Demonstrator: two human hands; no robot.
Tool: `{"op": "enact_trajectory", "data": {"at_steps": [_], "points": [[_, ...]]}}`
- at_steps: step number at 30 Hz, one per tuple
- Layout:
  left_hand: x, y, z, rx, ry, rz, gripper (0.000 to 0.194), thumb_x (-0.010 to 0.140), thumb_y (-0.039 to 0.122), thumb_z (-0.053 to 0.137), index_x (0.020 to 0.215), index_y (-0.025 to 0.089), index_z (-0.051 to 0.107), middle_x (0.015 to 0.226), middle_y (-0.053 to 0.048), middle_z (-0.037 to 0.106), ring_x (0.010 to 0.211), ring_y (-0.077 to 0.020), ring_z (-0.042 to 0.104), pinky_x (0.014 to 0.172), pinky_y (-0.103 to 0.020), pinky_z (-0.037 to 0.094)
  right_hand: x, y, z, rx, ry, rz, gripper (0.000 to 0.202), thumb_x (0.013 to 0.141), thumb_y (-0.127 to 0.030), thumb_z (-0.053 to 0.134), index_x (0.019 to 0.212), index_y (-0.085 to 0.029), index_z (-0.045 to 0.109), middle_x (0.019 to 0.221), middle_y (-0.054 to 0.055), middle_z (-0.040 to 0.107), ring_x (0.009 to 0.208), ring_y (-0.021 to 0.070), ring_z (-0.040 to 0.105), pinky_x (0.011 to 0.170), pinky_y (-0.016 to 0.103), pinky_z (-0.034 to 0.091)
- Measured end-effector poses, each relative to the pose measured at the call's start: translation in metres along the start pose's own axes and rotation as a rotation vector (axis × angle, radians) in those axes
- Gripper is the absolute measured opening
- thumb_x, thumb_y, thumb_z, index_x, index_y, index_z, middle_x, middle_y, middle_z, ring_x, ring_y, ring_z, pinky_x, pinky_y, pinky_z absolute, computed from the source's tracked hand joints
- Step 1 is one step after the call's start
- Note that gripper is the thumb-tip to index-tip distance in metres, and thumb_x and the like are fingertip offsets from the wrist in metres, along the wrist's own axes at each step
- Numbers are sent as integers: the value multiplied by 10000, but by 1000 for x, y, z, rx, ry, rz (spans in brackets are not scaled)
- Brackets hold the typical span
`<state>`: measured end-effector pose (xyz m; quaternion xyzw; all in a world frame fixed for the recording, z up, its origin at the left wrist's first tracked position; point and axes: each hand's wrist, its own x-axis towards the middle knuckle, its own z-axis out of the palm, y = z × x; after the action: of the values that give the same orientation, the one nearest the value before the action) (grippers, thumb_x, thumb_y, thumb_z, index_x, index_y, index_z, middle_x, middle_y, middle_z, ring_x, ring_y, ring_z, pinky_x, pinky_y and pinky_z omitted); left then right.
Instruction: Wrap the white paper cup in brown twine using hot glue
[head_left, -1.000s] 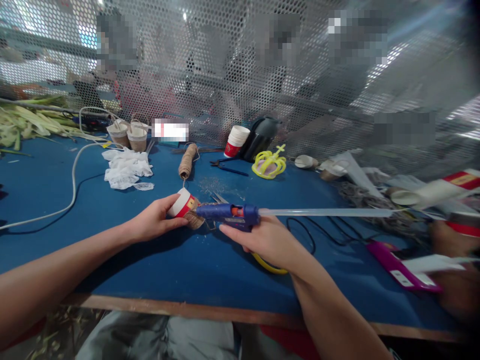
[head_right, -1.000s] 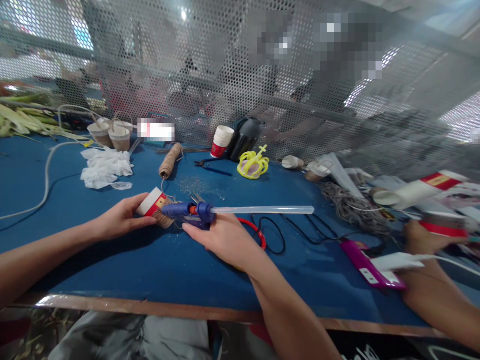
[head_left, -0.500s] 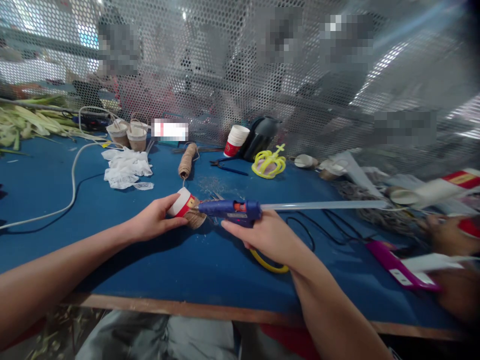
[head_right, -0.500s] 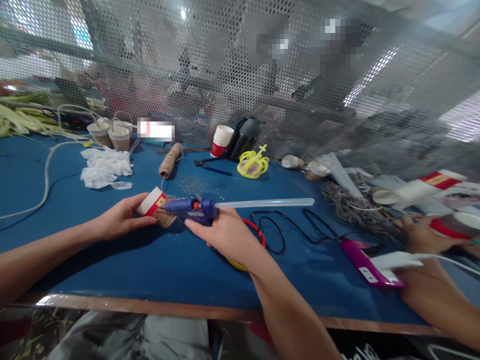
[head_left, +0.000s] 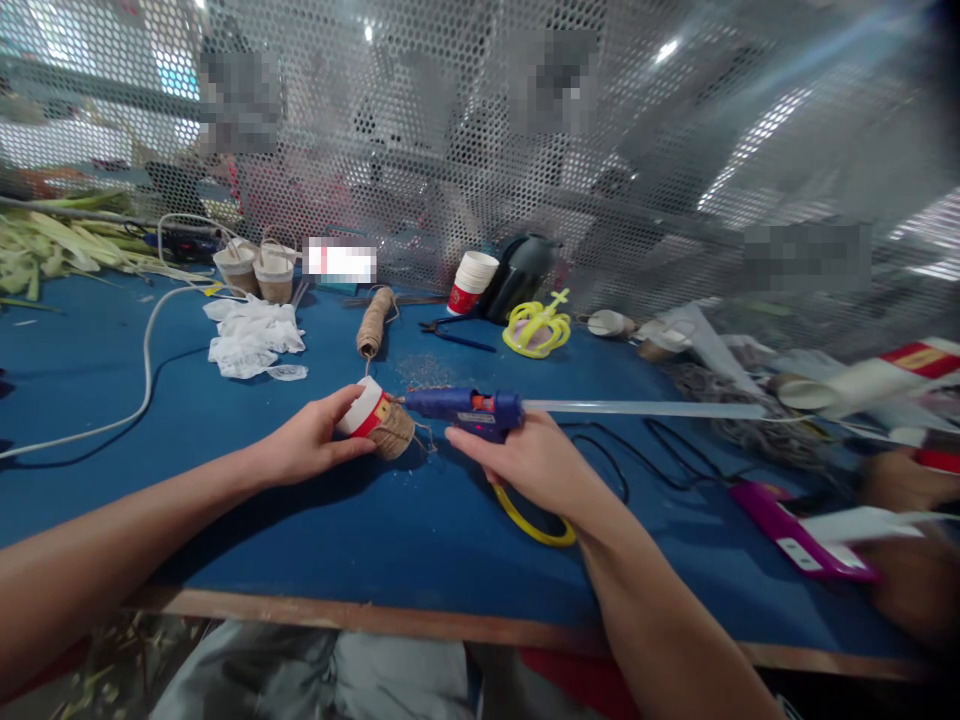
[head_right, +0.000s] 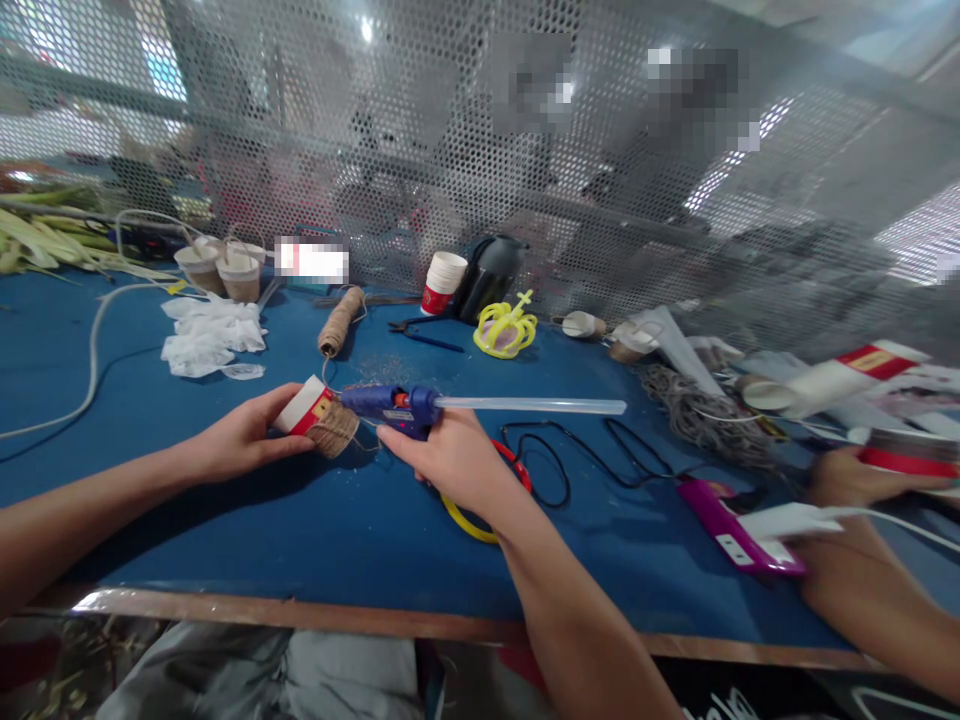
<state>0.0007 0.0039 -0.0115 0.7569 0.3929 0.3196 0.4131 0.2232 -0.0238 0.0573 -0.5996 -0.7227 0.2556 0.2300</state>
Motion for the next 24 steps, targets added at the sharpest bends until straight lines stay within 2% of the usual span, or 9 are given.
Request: {"op": "enact_trajectory", "data": {"at_steps": [10, 18, 24], "points": [[0, 0, 0, -5, -14, 8, 502, 746, 341, 573, 1165, 104, 426, 1057, -107, 605, 905, -215, 581, 808, -324, 460, -5, -1, -3, -34, -57, -48, 363, 728, -339, 564, 420, -191, 442, 323, -54, 440, 328, 82, 440, 418, 213, 384], [1, -1, 1, 3, -5, 4, 537, 741, 336, 576, 1192, 101, 405, 1086, -114, 599, 930, -222, 581, 824, -332, 457, -2, 1, -1, -31, -14, -25, 345, 718, -330, 576, 429, -191, 449, 334, -47, 451, 352, 98, 470, 435, 223, 401], [0, 0, 0, 23, -5, 10, 527, 739, 341, 578, 1186, 113, 416, 1077, -104, 606, 915, -219, 585, 816, -330, 463, -5, 1, -3, -25, -64, -60, 362, 729, -340, 568, 424, -187, 449, 325, -58, 437, 326, 78, 434, 419, 212, 384]]}}
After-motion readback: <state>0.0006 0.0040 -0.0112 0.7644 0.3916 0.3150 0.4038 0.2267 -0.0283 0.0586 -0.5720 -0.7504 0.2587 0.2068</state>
